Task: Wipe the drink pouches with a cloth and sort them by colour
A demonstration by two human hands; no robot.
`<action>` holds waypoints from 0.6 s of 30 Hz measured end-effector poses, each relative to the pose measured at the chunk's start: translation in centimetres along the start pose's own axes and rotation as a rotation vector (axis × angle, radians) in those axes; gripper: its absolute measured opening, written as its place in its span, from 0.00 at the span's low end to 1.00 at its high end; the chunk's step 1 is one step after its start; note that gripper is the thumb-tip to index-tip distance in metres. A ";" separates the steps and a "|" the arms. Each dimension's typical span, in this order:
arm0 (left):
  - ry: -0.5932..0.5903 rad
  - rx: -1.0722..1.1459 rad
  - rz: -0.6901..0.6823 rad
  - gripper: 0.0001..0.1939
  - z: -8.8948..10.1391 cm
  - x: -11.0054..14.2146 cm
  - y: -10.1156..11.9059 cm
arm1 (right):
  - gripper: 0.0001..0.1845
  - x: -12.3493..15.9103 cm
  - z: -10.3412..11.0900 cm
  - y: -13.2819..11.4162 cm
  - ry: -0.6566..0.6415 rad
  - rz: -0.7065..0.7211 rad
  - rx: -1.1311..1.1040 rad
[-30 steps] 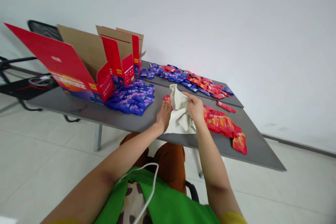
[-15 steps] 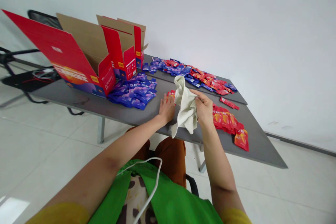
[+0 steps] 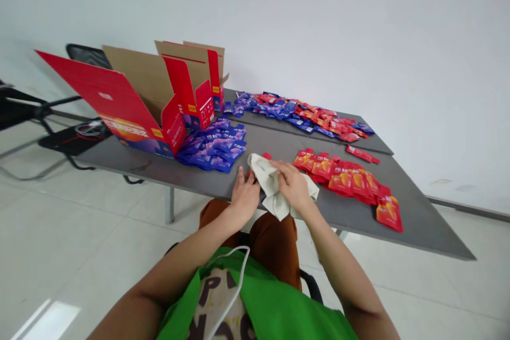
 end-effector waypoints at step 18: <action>-0.201 -0.167 -0.023 0.28 1.4 0.9 -1.5 | 0.27 -6.1 -7.7 2.0 -0.395 -0.092 0.413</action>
Point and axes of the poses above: each hand's wrist, its own x-axis away from the middle knuckle, its own z-axis out of the back of the hand, y = z × x, the point moved 9 cm from there along -x, towards the middle knuckle, and after that the axes turned 5 degrees about -x, right-handed, at the moved point
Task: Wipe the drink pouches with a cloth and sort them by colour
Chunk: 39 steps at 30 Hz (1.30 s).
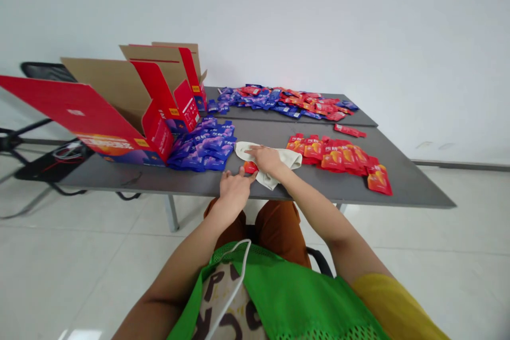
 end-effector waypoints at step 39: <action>0.095 0.060 0.011 0.30 0.0 1.6 -0.5 | 0.19 10.1 0.6 -3.1 0.118 -0.174 0.160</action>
Point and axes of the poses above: each hand's wrist, its own x-axis away from the middle knuckle, its own z-axis out of the back of the hand, y = z × x, the point moved 9 cm from there along -x, towards the middle knuckle, and after that the axes turned 5 degrees about -x, right-handed, at the moved point
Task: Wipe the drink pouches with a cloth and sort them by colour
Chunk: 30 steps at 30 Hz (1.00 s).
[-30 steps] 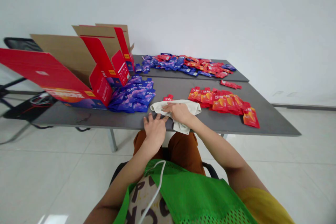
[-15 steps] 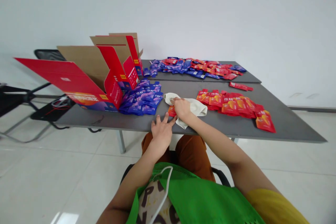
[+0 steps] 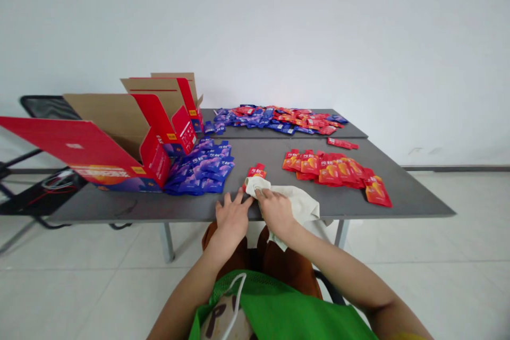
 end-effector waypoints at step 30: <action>0.308 1.036 0.488 0.17 -0.3 -5.1 -5.2 | 0.22 -0.6 5.7 5.4 0.306 -0.103 -0.561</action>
Point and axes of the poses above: each hand's wrist, its own x-axis away from the middle knuckle, its own z-axis out of the back of the hand, y = z × x, the point moved 9 cm from there along -x, towards the middle knuckle, and after that the axes turned 5 degrees about -x, right-handed, at the moved point
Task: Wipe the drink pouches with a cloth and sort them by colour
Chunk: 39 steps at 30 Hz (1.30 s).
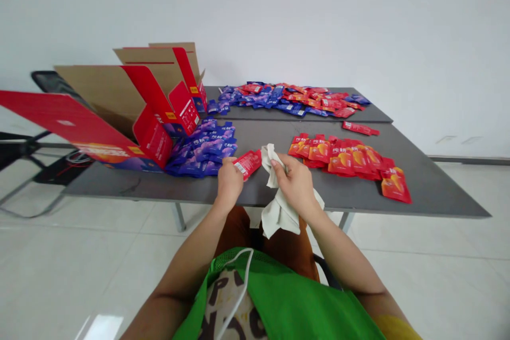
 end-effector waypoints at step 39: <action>-0.330 0.627 0.261 0.09 -2.7 1.3 -3.3 | 0.27 -2.5 -5.6 3.7 -0.362 -0.185 0.635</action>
Point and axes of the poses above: each hand's wrist, its own x-axis away from the middle knuckle, its own z-axis out of the back of the hand, y = z × x, the point moved 9 cm from there along -x, towards the middle knuckle, and after that the axes turned 5 degrees about -x, right-handed, at the moved point
